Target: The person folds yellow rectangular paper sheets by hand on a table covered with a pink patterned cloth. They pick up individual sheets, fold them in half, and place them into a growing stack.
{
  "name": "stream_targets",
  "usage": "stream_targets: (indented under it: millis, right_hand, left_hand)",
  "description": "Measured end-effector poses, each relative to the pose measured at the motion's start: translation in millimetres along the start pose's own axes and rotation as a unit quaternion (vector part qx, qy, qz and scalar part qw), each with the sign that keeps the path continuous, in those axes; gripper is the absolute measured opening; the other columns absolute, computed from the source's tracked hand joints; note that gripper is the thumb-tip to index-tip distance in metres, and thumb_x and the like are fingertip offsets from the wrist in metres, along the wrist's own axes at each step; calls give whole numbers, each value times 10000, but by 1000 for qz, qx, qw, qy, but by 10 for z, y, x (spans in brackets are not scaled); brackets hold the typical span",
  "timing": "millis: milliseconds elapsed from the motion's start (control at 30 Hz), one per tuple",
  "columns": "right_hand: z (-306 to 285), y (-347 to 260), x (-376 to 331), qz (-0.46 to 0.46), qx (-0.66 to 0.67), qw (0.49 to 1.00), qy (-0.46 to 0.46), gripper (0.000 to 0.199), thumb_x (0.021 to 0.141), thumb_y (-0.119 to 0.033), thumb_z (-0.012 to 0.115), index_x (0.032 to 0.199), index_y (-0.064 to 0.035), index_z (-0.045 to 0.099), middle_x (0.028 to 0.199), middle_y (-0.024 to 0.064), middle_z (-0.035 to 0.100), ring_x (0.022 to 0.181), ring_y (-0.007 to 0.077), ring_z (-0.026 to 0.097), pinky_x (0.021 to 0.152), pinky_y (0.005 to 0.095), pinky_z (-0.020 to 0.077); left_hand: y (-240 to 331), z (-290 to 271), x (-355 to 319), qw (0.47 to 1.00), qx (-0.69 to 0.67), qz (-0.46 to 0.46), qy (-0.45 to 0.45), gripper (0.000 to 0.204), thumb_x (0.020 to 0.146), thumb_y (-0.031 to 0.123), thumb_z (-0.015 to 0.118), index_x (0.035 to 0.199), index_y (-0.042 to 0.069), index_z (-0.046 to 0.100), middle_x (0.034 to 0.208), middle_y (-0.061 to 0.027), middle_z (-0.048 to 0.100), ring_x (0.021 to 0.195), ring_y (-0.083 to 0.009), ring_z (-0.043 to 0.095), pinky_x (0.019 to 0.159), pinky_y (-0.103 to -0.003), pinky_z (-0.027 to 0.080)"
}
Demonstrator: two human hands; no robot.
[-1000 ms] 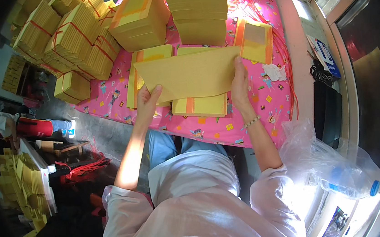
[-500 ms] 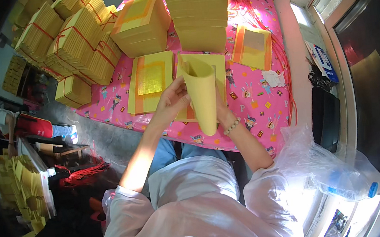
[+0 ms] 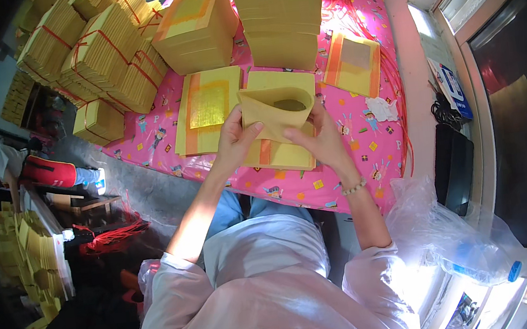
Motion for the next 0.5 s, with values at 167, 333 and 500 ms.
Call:
stream_targets:
  millis: [167, 333, 500]
  right_hand:
    - [49, 48, -2, 38, -73, 996, 18, 537, 822, -58, 738, 1301, -15, 498, 1230, 78, 587, 1161, 174, 557, 1005, 332, 437]
    - [42, 153, 16, 49, -71, 995, 45, 457, 851, -67, 714, 1262, -7, 523, 1170, 75, 631, 1082, 163, 602, 931, 306, 482]
    - [34, 144, -5, 34, -74, 995, 52, 410, 869, -79, 703, 1237, 1, 539, 1130, 82, 658, 1038, 147, 617, 884, 291, 499]
  left_hand:
    - [4, 3, -59, 997, 57, 37, 34, 339, 953, 51, 537, 1274, -12, 449, 1168, -94, 558, 1129, -150, 504, 968, -292, 411]
    - [-63, -34, -74, 995, 72, 39, 48, 362, 957, 61, 525, 1296, -13, 422, 1179, -108, 554, 1129, -155, 507, 968, -294, 411]
    - [88, -36, -12, 989, 144, 37, 8, 394, 920, 5, 552, 1292, -11, 424, 1193, -111, 551, 1123, -157, 517, 972, -292, 408]
Point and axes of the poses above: each hand's wrist, its own x-axis towards the middle knuckle, its own z-axis out of the palm, y = z × x, the point moved 10 cm from there along x, towards the middle knuckle
